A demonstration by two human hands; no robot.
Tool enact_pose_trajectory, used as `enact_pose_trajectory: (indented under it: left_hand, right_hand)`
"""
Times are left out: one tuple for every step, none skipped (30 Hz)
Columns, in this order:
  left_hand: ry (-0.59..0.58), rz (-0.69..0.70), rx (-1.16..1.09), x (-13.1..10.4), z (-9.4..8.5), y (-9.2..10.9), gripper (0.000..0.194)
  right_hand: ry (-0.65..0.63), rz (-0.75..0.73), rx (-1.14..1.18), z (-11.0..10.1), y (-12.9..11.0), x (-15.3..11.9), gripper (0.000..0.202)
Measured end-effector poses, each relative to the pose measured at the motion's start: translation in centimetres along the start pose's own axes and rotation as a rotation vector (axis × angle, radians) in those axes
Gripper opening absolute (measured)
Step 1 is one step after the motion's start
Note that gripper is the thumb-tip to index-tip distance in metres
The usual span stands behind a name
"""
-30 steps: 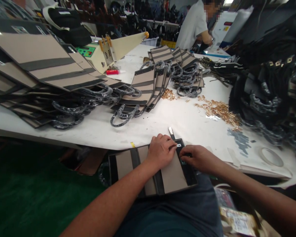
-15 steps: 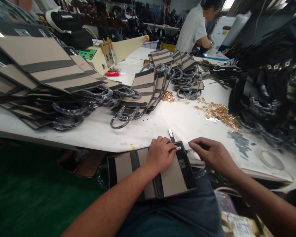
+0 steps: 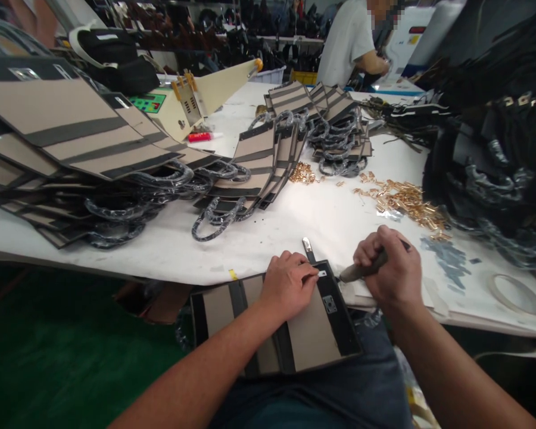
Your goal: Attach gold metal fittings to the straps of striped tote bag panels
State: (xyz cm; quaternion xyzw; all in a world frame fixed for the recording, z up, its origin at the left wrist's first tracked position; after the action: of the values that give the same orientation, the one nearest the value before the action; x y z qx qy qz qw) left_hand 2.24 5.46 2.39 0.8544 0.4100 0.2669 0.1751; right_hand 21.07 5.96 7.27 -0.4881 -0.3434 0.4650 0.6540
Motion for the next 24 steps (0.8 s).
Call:
enact_pose_trajectory:
  left_hand:
    - [-0.012,-0.004,-0.001,0.1,0.0,0.0,0.007]
    - [-0.02,-0.007,-0.003,0.2,0.0,0.0,0.008]
    - [-0.028,-0.009,-0.007,0.2,0.0,-0.1,0.008]
    - [-0.034,-0.01,-0.013,0.2,0.0,-0.1,0.009]
    - [-0.038,-0.011,-0.017,0.3,0.0,-0.1,0.009]
    - [-0.042,-0.011,-0.021,0.2,0.0,-0.1,0.01]
    - [-0.044,-0.009,-0.022,0.2,0.0,-0.1,0.01]
    - [-0.045,-0.006,-0.022,0.2,0.0,-0.2,0.011]
    - [-0.046,-0.003,-0.023,0.2,0.0,-0.2,0.011]
    - [-0.049,-0.001,-0.024,0.2,0.0,-0.2,0.012]
    - [-0.054,0.0,-0.026,0.2,0.0,-0.2,0.013]
    - [-0.06,0.001,-0.029,0.2,0.0,-0.3,0.013]
    - [-0.064,-0.001,-0.035,0.2,0.1,-0.3,0.013]
    - [-0.066,-0.003,-0.044,0.1,0.1,-0.4,0.013]
    - [-0.066,-0.008,-0.057,0.1,0.1,-0.4,0.013]
    - [-0.067,-0.016,-0.073,0.1,0.0,-0.6,0.013]
    - [-0.069,-0.034,-0.09,0.2,-0.1,-0.8,0.013]
    - [-0.076,-0.062,-0.107,0.3,-0.2,-1.0,0.015]
    - [-0.091,-0.096,-0.124,0.5,-0.3,-1.3,0.021]
    - [-0.125,-0.132,-0.141,0.8,-0.4,-1.6,0.027]
    - [-0.182,-0.165,-0.155,1.2,-0.4,-1.8,0.03]
    - [-0.256,-0.191,-0.164,1.6,-0.3,-2.0,0.028]
    - [-0.334,-0.209,-0.17,2.1,-0.1,-2.1,0.023]
    - [-0.41,-0.219,-0.173,2.6,0.1,-2.1,0.02]
  right_hand:
    - [-0.013,0.01,0.06,0.4,0.0,0.3,0.045]
    - [-0.023,0.021,0.109,0.9,0.2,0.5,0.047]
    - [-0.026,0.033,0.151,1.3,0.5,0.8,0.048]
    - [-0.023,0.046,0.187,1.6,0.9,1.1,0.049]
    - [-0.015,0.06,0.219,1.9,1.3,1.4,0.049]
    - [-0.007,0.075,0.245,2.0,1.8,1.6,0.049]
    - [-0.001,0.088,0.262,2.2,2.3,1.7,0.048]
    - [0.0,0.097,0.271,2.3,2.6,1.8,0.047]
    - [-0.008,0.1,0.274,2.4,2.9,1.8,0.046]
    - [-0.025,0.096,0.268,2.6,3.0,1.6,0.046]
    - [-0.05,0.082,0.248,2.8,3.0,1.3,0.046]
    - [-0.079,0.056,0.21,3.1,2.9,0.9,0.046]
    - [-0.113,0.019,0.15,3.5,2.7,0.4,0.045]
    - [-0.151,-0.028,0.065,3.8,2.5,-0.2,0.043]
    - [-0.191,-0.08,-0.037,4.3,2.3,-0.8,0.042]
    - [-0.232,-0.13,-0.143,4.7,2.1,-1.4,0.04]
    - [-0.267,-0.171,-0.233,5.1,2.1,-1.9,0.04]
    - [-0.292,-0.2,-0.292,5.3,2.0,-2.3,0.039]
    - [-0.305,-0.215,-0.315,5.3,2.1,-2.5,0.039]
    - [-0.308,-0.219,-0.304,5.3,2.1,-2.6,0.039]
    - [-0.306,-0.215,-0.273,5.1,2.1,-2.7,0.039]
    - [-0.305,-0.21,-0.236,5.0,2.1,-2.7,0.039]
    - [-0.306,-0.208,-0.203,4.9,2.2,-2.7,0.039]
    - [-0.308,-0.208,-0.177,4.8,2.2,-2.7,0.039]
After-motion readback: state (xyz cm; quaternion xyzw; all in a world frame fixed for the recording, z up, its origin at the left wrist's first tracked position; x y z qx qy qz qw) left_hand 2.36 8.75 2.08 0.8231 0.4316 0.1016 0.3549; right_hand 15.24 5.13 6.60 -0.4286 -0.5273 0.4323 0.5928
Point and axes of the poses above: each hand's wrist, its own x-axis towards the middle knuckle, its own z-axis out of the palm, y = z × x, the point moved 7 cm from there along x, towards the middle knuckle, and after that the axes turned 7 degrees about z, right-handed, at the moved point
